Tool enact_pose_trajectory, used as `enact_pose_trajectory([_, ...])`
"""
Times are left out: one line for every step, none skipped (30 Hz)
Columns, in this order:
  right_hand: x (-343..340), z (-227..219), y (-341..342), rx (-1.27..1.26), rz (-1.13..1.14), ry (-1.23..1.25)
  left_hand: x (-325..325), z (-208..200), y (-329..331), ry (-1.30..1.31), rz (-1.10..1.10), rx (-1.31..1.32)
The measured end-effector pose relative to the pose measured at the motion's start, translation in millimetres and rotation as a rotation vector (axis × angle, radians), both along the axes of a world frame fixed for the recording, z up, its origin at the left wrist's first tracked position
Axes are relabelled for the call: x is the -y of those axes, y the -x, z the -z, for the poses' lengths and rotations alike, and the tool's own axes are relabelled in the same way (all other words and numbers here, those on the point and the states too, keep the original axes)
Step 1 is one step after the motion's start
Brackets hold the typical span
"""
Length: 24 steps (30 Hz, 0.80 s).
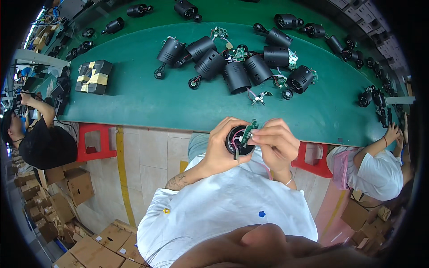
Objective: Assembling electronic components by inserting circuit boards into black plastic housings.
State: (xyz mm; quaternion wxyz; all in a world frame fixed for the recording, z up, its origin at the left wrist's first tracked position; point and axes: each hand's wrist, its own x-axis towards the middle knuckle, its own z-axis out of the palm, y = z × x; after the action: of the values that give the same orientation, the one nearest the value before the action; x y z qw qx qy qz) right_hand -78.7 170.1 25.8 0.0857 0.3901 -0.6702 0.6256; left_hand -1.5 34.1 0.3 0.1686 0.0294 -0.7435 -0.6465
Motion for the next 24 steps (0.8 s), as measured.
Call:
enact_pose_trajectory([1,-1,-1,-0.022,-0.010,-0.006,-1,1,1,-0.002,-0.011,-0.018])
enact_pose_trajectory([2,-1,-2,-0.044,-0.020,-0.013,-1,1,1,-0.004,-0.021,-0.036])
enact_pose_trajectory([2,-2,-3,-0.065,-0.030,-0.019,-2,1,2,-0.006,-0.031,-0.053])
enact_pose_trajectory([2,-3,-4,-0.087,-0.039,-0.025,-2,1,3,-0.008,-0.041,-0.071])
enact_pose_trajectory([2,-3,-5,-0.087,-0.041,-0.025,-2,1,3,-0.007,-0.043,-0.071])
enact_pose_trajectory([2,-4,-6,-0.063,-0.061,-0.042,-1,1,3,0.007,-0.059,-0.080])
enact_pose_trajectory([2,-5,-7,-0.039,-0.080,-0.059,-1,1,3,0.021,-0.075,-0.089])
enact_pose_trajectory([1,-5,-7,-0.015,-0.100,-0.076,-1,0,4,0.035,-0.090,-0.098])
enact_pose_trajectory([1,-6,-7,0.010,-0.120,-0.093,-1,0,4,0.048,-0.105,-0.107])
enact_pose_trajectory([1,-8,-7,0.009,-0.119,-0.094,0,0,5,0.047,-0.105,-0.108])
enact_pose_trajectory([1,-10,-6,-0.008,-0.131,-0.135,1,1,5,0.087,-0.099,-0.130])
enact_pose_trajectory([1,-12,-5,-0.025,-0.143,-0.176,2,1,6,0.127,-0.093,-0.152])
enact_pose_trajectory([2,-14,-4,-0.042,-0.155,-0.217,3,1,6,0.167,-0.087,-0.174])
enact_pose_trajectory([2,-15,-3,-0.059,-0.167,-0.257,3,1,6,0.206,-0.081,-0.196])
enact_pose_trajectory([2,-16,-3,-0.060,-0.168,-0.257,3,1,6,0.207,-0.081,-0.197])
enact_pose_trajectory([3,-17,-4,-0.050,-0.164,-0.269,2,1,6,0.209,-0.085,-0.197])
enact_pose_trajectory([4,-18,-4,-0.041,-0.161,-0.282,2,1,6,0.212,-0.090,-0.197])
enact_pose_trajectory([5,-18,-4,-0.032,-0.158,-0.294,2,1,6,0.215,-0.094,-0.197])
enact_pose_trajectory([6,-18,-5,-0.022,-0.155,-0.306,1,1,7,0.218,-0.099,-0.197])
enact_pose_trajectory([7,-18,-5,-0.023,-0.156,-0.307,1,1,7,0.218,-0.100,-0.198])
enact_pose_trajectory([7,-17,-7,-0.002,-0.141,-0.317,1,1,7,0.222,-0.107,-0.199])
enact_pose_trajectory([7,-16,-8,0.020,-0.125,-0.328,1,2,8,0.226,-0.115,-0.200])
enact_pose_trajectory([8,-15,-9,0.042,-0.110,-0.338,1,3,8,0.231,-0.122,-0.201])
enact_pose_trajectory([8,-15,-9,0.064,-0.095,-0.348,1,3,8,0.236,-0.129,-0.202])
